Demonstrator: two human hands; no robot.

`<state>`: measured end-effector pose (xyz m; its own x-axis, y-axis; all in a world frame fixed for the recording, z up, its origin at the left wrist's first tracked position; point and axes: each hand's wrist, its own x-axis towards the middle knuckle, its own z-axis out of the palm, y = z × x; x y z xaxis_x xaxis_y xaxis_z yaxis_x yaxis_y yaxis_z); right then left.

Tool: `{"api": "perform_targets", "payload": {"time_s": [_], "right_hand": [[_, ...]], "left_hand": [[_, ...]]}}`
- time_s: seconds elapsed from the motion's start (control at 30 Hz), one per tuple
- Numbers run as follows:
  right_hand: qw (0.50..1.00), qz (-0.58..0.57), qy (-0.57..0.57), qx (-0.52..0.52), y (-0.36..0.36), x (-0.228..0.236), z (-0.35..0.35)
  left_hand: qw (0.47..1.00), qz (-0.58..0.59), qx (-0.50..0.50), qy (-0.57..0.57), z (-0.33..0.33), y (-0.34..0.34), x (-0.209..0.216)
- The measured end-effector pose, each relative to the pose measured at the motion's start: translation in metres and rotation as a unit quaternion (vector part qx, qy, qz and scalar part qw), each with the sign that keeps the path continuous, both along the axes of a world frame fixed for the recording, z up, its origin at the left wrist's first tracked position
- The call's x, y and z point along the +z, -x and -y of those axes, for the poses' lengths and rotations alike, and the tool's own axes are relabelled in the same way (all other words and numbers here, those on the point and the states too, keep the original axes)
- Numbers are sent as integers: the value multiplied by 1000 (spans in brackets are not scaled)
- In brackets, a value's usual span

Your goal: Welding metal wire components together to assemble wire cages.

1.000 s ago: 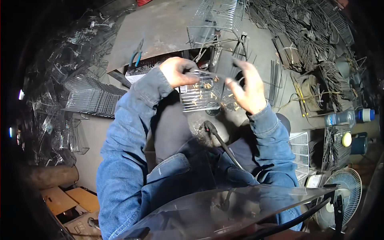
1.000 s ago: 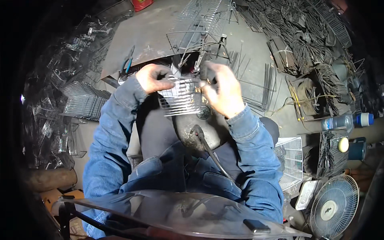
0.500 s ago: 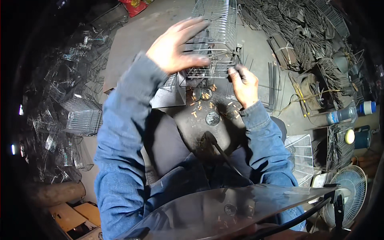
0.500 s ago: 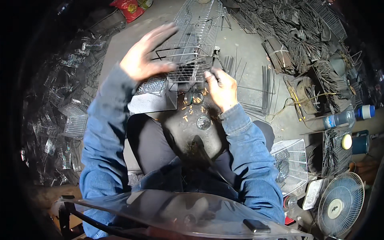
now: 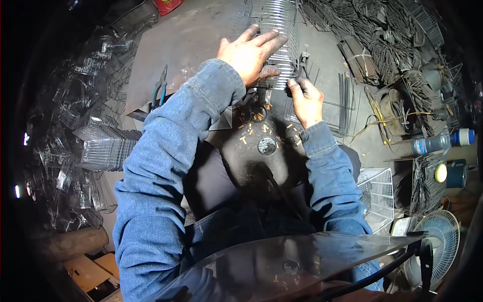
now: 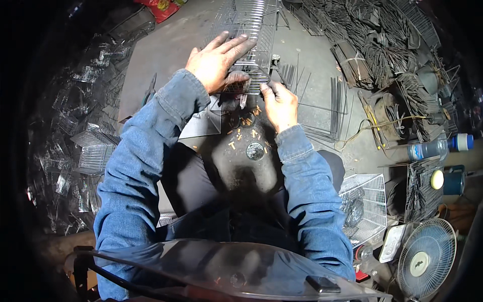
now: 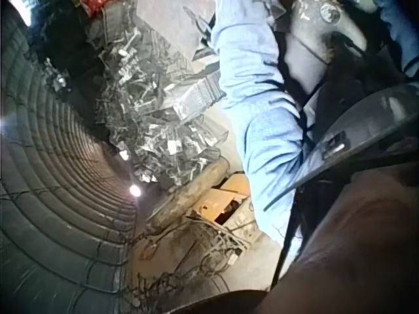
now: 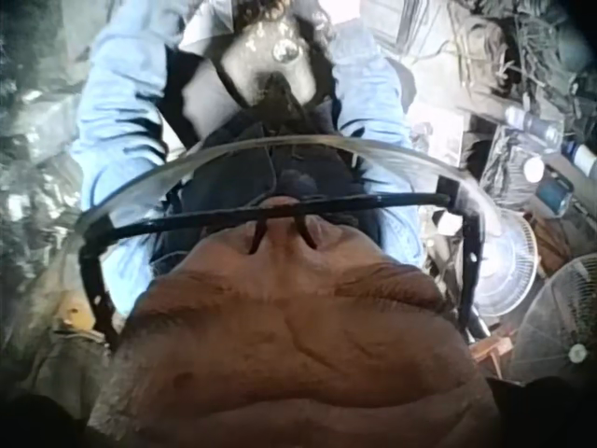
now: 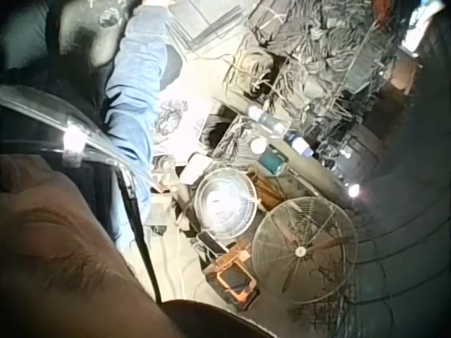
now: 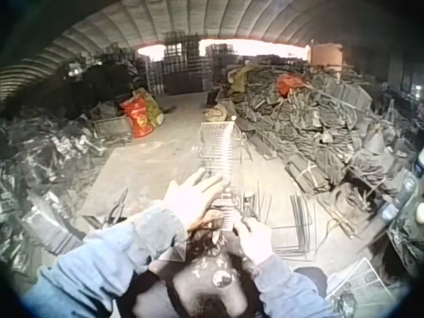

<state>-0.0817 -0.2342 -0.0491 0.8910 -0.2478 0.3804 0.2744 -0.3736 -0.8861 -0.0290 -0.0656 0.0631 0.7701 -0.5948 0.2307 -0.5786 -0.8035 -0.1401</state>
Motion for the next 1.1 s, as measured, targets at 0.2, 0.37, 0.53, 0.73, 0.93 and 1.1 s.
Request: {"api": "perform_targets", "payload": {"time_s": [0.2, 0.37, 0.53, 0.73, 0.93, 1.1], "right_hand": [[999, -1, 38, 4, -1, -4, 0], [999, 21, 50, 7, -1, -6, -2], [998, 45, 44, -2, -3, -7, -6], [999, 35, 27, -3, -6, -14, -4], [1000, -1, 30, -9, -2, -10, -4], [947, -242, 203, 57, 45, -74, -27]], "left_hand": [[1000, 14, -10, -5, -5, -1, -5], [1000, 2, -19, 9, -7, 0, -2], [1000, 16, -9, 3, -5, -1, -5], [999, 37, 0, 5, -1, -2, -8], [999, 46, 7, 1, 0, -2, -9], [998, 63, 8, 3, -10, -3, -12]]}}
